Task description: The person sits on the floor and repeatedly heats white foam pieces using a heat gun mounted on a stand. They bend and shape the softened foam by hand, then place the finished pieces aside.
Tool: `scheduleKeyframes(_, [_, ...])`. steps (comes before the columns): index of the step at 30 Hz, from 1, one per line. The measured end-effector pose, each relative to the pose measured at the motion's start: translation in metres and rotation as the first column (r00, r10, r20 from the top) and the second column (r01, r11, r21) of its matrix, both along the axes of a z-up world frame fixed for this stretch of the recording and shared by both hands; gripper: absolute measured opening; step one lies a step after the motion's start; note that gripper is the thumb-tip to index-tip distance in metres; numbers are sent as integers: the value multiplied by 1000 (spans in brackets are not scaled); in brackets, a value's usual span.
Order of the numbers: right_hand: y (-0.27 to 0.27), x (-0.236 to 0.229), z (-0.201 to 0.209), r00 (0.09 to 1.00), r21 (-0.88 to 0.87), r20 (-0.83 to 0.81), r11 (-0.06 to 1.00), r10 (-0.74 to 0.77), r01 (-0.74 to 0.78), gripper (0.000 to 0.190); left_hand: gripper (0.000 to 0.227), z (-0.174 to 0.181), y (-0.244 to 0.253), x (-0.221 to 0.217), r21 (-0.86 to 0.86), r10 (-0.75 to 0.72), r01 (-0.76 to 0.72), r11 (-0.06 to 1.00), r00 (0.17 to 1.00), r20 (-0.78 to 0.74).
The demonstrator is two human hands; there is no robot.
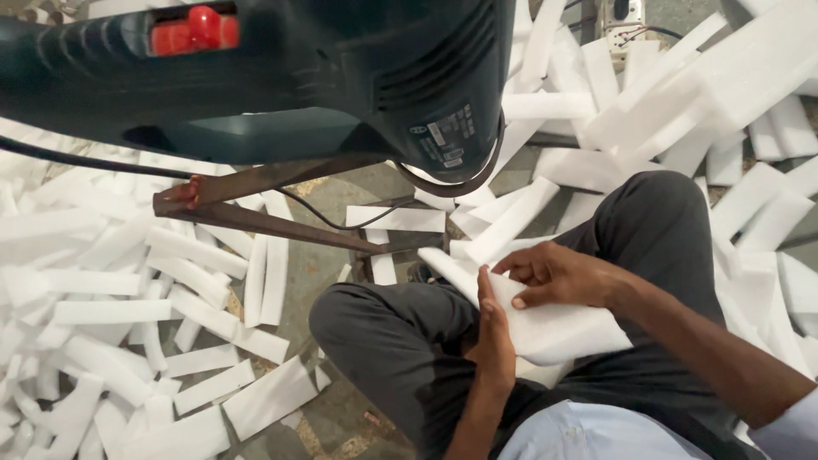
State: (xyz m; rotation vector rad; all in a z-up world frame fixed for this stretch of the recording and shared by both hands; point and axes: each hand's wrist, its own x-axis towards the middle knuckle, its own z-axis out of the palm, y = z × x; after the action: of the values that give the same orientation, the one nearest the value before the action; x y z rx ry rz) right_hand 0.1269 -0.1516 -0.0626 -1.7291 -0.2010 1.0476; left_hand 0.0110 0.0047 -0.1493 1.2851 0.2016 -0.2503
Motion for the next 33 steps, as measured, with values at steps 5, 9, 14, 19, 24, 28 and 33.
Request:
scheduleKeyframes(5, [-2, -3, -4, 996, -33, 30, 996, 79, -78, 64, 87, 8, 3, 0, 23, 4, -6, 1000, 996, 93])
scheduleKeyframes(9, [-5, -17, -8, 999, -107, 40, 994, 21, -17, 68, 79, 25, 8, -3, 6, -1, 1, 1000, 998, -67])
scheduleKeyframes(14, [-31, -32, -9, 977, -196, -69, 963, -202, 186, 59, 76, 36, 3, -2, -268, 182, -196, 943, 980, -77])
scheduleKeyframes(19, [-63, -57, -8, 930, -193, 117, 911, -347, 364, 74, 77, 34, 15, -1, -295, 405, -395, 870, 914, -28])
scheduleKeyframes(24, [-44, -94, -2, 874, 59, 89, 879, -477, 474, 82, 74, 33, 10, 7, -363, 436, -362, 859, 887, 148])
scheduleKeyframes(28, [-10, -89, 12, 729, -19, 452, 812, -514, 583, 73, 68, 33, 9, 25, -409, 385, -327, 852, 921, 65])
scheduleKeyframes(33, [0, -57, 53, 443, 88, 820, 845, -362, 527, 68, 60, 50, 9, 65, -513, 423, -348, 785, 906, 33])
